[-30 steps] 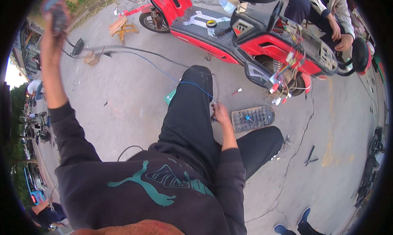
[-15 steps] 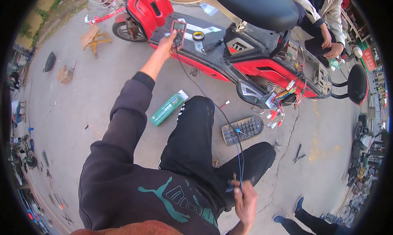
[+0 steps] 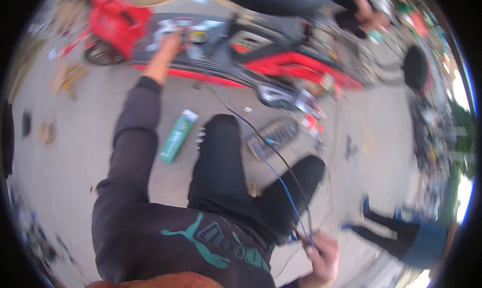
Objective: The person repairs the wiring of a red electric scooter by stripping, twisting, and taping wires, and using a multimeter to test connections.
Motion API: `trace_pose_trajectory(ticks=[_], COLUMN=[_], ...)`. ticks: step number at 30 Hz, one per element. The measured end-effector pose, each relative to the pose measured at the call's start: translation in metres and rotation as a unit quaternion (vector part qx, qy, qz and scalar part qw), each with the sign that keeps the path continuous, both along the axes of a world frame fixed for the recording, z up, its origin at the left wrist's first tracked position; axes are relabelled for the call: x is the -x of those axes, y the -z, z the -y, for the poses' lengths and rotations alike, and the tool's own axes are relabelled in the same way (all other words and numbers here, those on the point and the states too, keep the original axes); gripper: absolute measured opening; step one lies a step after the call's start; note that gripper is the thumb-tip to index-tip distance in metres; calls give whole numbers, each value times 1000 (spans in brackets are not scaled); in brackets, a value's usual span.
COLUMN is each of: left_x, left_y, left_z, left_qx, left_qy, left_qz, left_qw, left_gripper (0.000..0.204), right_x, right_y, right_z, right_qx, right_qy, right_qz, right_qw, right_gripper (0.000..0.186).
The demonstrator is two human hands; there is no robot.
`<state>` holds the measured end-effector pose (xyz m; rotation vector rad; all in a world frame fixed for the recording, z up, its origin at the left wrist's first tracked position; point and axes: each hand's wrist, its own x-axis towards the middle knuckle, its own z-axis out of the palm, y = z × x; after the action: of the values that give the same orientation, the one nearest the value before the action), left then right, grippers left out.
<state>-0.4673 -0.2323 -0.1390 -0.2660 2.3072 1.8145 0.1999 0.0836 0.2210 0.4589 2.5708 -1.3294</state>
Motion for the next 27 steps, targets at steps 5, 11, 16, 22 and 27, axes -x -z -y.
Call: trace_pose_trajectory(ticks=[5,11,16,22,27], left_x=[-37,-284,-443,-464,-464], left_y=[-34,-139,-172,-180,-172], left_z=[6,-43,-92,-125,-105], left_qx=[77,-1,-110,-338,-213], left_qy=[-39,10,332,444,517], left_qz=[-14,-332,-404,-23,-34], left_qw=[996,943,845,830,829], left_gripper=[65,43,46,54,32], right_x=[63,93,137,154,152], right_y=[-7,21,53,85,95], right_z=[-6,16,41,48,44], right_qx=[72,217,353,354,233], right_qy=[-111,124,191,119,14], right_qz=[-11,-37,-134,-81,-76], right_qw=[991,967,906,924,970], right_gripper=[26,33,37,33,33])
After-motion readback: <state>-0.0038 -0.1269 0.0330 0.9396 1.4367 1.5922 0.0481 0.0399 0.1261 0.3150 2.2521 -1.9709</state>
